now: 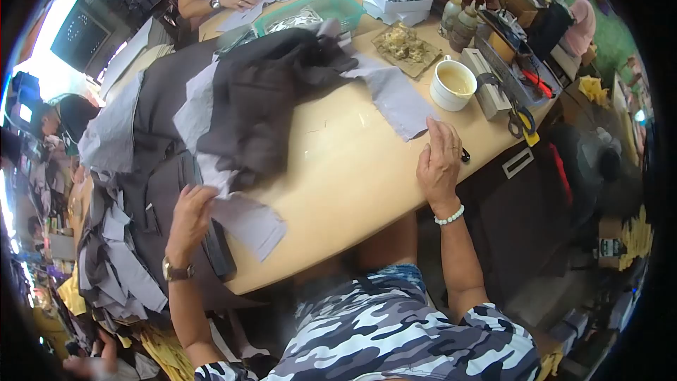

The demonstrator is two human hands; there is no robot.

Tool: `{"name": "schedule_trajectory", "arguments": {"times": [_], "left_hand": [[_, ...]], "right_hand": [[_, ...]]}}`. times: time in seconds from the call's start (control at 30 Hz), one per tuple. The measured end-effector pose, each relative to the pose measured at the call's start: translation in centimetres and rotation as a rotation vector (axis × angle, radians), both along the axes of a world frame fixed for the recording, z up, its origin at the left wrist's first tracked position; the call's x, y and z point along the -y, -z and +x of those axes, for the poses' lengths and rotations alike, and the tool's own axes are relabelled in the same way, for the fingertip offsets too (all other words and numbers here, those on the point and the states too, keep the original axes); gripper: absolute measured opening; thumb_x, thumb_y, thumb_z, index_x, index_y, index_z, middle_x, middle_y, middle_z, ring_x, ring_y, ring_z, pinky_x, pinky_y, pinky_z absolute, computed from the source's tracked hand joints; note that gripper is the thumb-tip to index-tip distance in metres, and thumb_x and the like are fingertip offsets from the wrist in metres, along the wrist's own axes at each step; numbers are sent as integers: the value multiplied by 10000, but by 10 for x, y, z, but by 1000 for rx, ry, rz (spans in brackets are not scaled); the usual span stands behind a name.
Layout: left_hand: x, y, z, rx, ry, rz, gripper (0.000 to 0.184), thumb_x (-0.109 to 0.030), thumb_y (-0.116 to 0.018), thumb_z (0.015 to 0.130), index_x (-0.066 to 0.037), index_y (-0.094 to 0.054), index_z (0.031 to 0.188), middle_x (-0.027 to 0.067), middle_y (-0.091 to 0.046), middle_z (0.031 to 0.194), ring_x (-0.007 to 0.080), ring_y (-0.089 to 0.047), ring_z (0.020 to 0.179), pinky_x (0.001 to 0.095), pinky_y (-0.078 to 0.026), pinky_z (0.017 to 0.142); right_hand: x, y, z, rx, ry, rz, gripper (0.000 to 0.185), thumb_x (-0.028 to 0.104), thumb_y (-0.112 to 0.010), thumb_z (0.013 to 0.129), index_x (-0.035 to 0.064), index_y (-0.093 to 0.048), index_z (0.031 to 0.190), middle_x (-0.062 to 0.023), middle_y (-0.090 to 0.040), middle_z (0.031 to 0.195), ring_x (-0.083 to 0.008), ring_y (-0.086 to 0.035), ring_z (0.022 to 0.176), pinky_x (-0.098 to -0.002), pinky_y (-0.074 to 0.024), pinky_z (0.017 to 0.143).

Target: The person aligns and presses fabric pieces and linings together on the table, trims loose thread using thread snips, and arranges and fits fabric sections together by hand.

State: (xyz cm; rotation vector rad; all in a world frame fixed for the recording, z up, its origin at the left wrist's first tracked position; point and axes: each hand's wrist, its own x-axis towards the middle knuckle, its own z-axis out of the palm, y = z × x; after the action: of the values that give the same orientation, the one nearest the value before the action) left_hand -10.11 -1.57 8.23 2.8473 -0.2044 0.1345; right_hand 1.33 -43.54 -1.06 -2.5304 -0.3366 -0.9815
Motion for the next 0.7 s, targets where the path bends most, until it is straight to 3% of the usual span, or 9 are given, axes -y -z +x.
{"name": "schedule_trajectory", "arguments": {"times": [0.17,0.2,0.3,0.43,0.47,0.57,0.6,0.7], "left_hand": [[-1,-39,-12,-298,-208,443,100,-52,-556,803,-50,-603,891,109,-606,829,314,-595,835,489,-409,888],[9,-44,-11,-238,-217,684,76,-82,-590,790,-60,-598,863,106,-590,797,310,-592,804,488,-428,785],[79,-76,34,146,-31,530,86,-119,-617,790,-69,-599,858,108,-583,792,310,-593,792,467,-441,718],[172,-71,132,311,258,225,126,-167,-613,829,-55,-610,885,121,-602,818,342,-595,767,417,-462,648],[190,-62,161,311,265,224,167,-210,-609,835,-54,-621,894,131,-610,808,344,-602,764,423,-468,640],[239,-32,245,202,114,293,368,-393,-604,821,-36,-658,893,168,-649,811,340,-638,774,418,-504,650],[252,-25,263,130,49,324,351,-375,-603,810,-37,-676,869,185,-659,874,331,-648,826,402,-515,694],[250,20,315,-9,-95,303,330,-334,-600,791,-32,-695,883,204,-666,962,321,-657,901,390,-524,764]], "right_hand": [[5,0,0,-18,2,82,528,0,-494,791,8,-434,1315,-170,-515,1181,-356,-447,1167,-467,-341,1006],[4,-1,0,-32,28,79,532,13,-491,805,6,-413,1331,-171,-517,1187,-360,-443,1175,-474,-332,1011],[-2,-3,5,-109,91,27,553,65,-488,841,-5,-347,1371,-169,-530,1187,-359,-443,1179,-492,-313,1011],[1,-14,33,-184,-41,78,585,139,-502,868,-14,-301,1395,-142,-559,1156,-324,-486,1109,-481,-330,975],[-1,-11,41,-177,-42,73,592,139,-520,855,-13,-312,1387,-120,-580,1072,-289,-518,1023,-463,-356,930],[-8,1,54,-218,40,-27,574,127,-513,853,-3,-324,1379,-113,-583,978,-268,-534,981,-447,-367,916],[-10,-1,53,-190,49,-32,562,118,-503,847,4,-333,1371,-115,-575,918,-263,-539,966,-450,-377,905],[-9,1,54,-274,21,-37,676,106,-624,778,3,-328,1378,-131,-569,1001,-270,-526,1002,-436,-360,938]]}}
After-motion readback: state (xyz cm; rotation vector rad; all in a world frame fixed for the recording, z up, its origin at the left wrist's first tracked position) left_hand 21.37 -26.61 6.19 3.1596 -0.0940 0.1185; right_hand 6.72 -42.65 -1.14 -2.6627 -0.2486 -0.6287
